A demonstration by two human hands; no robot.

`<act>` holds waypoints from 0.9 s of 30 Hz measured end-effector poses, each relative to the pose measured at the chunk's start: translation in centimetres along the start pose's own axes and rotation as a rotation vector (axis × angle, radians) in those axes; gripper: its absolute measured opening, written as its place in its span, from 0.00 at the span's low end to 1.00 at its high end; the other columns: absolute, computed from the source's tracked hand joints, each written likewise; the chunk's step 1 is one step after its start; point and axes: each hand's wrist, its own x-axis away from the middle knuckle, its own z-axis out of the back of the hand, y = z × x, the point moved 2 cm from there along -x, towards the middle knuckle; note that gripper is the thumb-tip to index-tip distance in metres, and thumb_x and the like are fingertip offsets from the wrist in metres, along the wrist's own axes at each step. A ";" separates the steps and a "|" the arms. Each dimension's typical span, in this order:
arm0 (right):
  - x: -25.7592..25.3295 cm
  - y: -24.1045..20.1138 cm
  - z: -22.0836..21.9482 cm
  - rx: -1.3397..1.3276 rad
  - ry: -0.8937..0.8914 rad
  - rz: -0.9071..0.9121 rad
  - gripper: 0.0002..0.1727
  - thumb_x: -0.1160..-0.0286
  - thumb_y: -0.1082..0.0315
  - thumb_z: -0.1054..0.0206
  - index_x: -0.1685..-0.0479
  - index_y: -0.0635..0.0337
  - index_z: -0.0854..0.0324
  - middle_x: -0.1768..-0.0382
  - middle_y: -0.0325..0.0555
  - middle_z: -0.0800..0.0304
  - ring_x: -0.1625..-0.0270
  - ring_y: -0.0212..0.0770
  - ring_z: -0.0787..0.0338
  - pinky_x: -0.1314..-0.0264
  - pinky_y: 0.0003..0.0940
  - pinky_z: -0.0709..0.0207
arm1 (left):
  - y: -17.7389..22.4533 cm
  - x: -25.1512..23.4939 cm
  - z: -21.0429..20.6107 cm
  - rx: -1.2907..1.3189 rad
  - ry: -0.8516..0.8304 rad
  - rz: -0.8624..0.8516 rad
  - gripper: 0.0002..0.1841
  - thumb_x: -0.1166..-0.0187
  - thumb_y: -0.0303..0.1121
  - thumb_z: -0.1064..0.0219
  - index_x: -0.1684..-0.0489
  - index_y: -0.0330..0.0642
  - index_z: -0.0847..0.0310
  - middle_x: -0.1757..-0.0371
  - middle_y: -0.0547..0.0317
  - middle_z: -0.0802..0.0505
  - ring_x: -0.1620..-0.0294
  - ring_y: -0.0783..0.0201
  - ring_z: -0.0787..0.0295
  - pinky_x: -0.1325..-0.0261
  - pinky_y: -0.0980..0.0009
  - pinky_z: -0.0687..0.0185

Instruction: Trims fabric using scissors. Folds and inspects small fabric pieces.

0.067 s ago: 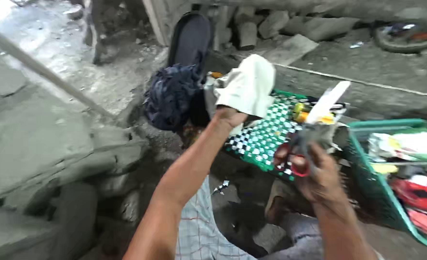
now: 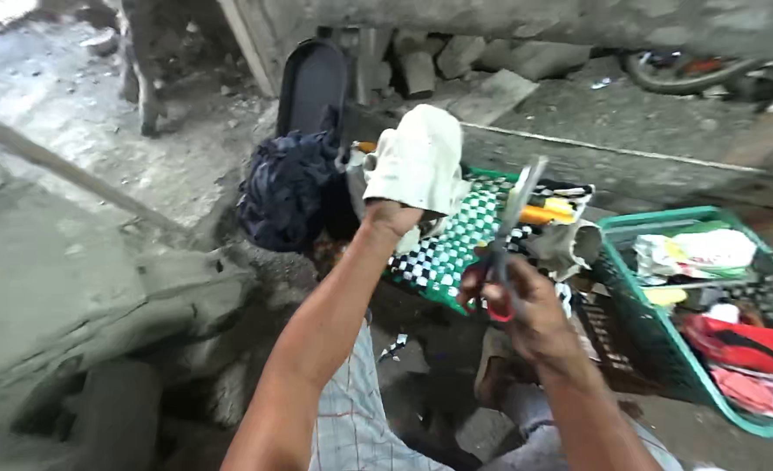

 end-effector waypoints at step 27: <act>3.2 3.5 -5.0 -0.335 -0.048 -0.052 0.47 0.27 0.41 0.27 0.18 0.67 0.36 0.56 0.50 0.13 0.63 0.41 0.12 0.61 0.35 0.14 | -5.6 0.5 1.3 -0.370 -0.186 -0.203 0.38 0.61 0.59 0.09 0.45 0.57 0.14 0.51 0.65 0.06 0.47 0.68 0.09 0.42 0.63 0.12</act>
